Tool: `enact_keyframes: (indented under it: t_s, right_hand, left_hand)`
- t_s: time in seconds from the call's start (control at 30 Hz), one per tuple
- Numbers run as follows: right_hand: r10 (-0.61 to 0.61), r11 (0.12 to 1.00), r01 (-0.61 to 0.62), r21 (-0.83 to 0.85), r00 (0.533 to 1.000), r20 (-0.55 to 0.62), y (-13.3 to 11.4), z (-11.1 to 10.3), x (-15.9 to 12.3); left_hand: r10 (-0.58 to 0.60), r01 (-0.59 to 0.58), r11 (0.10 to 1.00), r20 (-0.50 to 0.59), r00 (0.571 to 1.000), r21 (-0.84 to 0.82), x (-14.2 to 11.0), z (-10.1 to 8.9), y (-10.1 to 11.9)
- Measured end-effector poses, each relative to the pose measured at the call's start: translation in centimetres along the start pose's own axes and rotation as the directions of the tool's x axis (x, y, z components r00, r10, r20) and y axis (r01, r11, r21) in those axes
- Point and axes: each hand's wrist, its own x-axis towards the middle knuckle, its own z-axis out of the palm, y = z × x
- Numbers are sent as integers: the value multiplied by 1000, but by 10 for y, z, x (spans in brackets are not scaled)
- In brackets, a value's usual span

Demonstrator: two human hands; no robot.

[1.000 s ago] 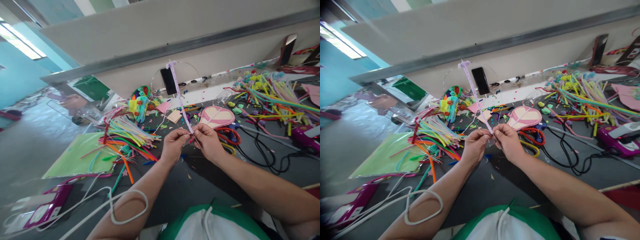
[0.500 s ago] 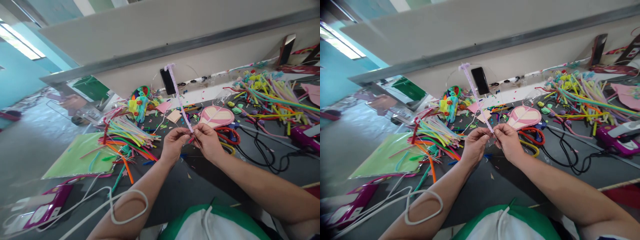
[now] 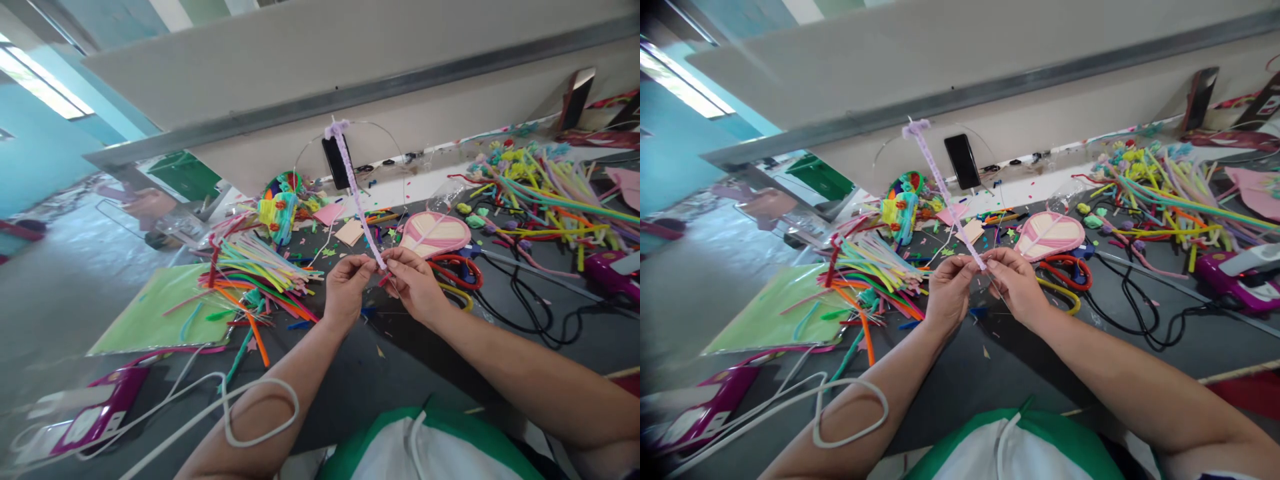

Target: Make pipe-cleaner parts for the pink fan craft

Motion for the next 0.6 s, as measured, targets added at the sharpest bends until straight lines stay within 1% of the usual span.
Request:
enact_keyframes:
  t_s: [0.13, 0.33, 0.47, 0.6]
  right_hand:
    - [-3, 1000, 3, 9, 1000, -11, 1, -1, 0]
    - [-63, 998, 64, 17, 996, -56, 2, -3, 3]
    - [-47, 999, 48, 22, 996, -76, 1, -3, 4]
    - [-13, 1000, 14, 17, 995, -97, -1, -3, 5]
  left_hand:
    - [-53, 52, 998, -24, 998, -35, 2, 0, -1]
    - [-97, 95, 994, -25, 995, -53, 2, 2, 0]
    - [-118, 117, 991, -4, 993, -64, 1, 2, 0]
    - [-135, 135, 990, 0, 991, -37, 0, 1, -1]
